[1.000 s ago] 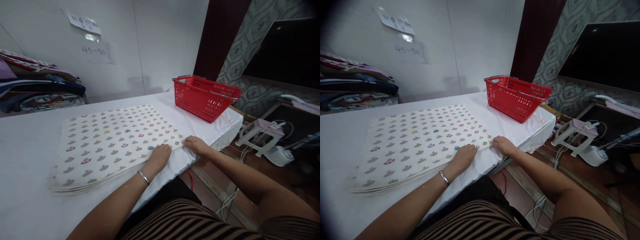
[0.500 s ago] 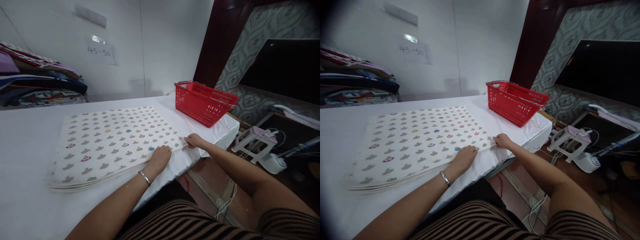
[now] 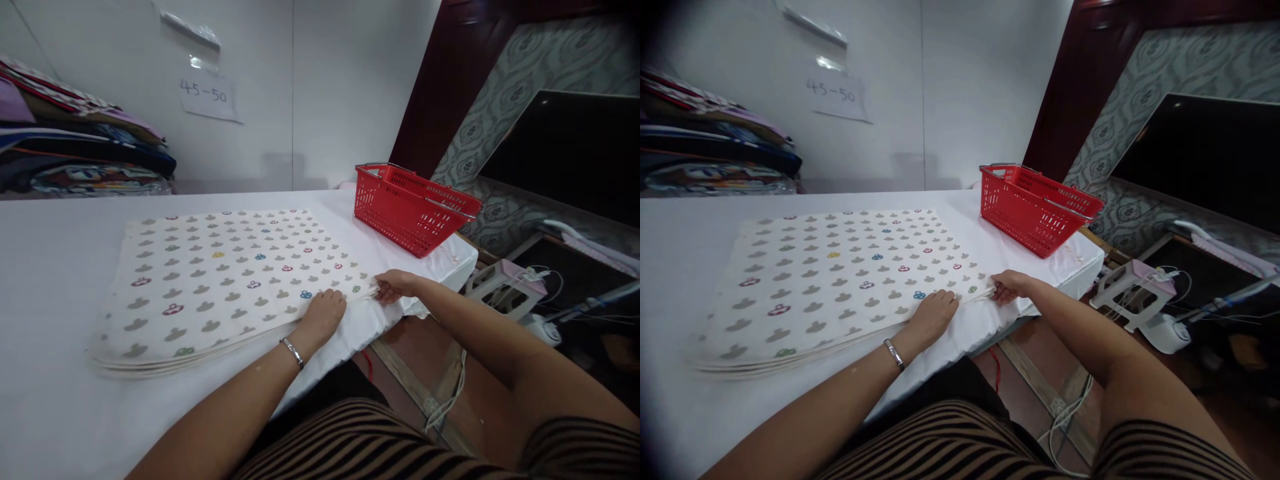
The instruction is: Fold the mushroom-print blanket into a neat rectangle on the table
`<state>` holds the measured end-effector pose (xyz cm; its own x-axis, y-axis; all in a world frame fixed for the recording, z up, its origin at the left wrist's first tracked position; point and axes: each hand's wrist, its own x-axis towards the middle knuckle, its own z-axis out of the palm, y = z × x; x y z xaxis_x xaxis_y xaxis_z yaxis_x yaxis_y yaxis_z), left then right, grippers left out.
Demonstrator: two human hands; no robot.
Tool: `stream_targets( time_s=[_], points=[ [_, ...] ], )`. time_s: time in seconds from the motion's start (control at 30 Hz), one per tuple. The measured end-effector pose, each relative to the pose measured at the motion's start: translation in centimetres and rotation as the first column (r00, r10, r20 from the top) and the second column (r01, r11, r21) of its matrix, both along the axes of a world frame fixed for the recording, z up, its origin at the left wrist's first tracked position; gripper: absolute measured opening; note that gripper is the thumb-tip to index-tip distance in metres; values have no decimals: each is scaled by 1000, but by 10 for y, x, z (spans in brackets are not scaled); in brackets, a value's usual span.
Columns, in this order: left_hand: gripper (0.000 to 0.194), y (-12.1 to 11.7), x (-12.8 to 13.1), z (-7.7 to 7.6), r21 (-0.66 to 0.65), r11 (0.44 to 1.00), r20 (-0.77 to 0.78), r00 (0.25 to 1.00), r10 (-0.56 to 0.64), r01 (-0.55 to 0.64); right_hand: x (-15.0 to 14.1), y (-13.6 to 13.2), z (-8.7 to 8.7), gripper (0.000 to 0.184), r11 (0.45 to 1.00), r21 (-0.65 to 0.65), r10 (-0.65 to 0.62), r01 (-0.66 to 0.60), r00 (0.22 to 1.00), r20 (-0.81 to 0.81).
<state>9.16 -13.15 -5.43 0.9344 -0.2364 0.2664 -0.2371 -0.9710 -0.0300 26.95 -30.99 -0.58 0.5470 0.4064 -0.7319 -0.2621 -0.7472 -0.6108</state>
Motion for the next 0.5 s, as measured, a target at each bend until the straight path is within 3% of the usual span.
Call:
stream_targets(
  time_s=[0.27,0.4,0.5],
  points=[
    [20,1,1,-1,-11,1000,-17,1000,6,-6,6,-21,-8,31,978,177,-42,107,941,-335],
    [18,1,1,0,-15,1000,-10,1000,15,-15,6,-18,-14,30,985,160,-3,67,930,-368],
    [18,1,1,0,-14,1000,-3,1000,17,-17,2,-13,-13,26,988,143,-13,52,965,-262]
  ],
)
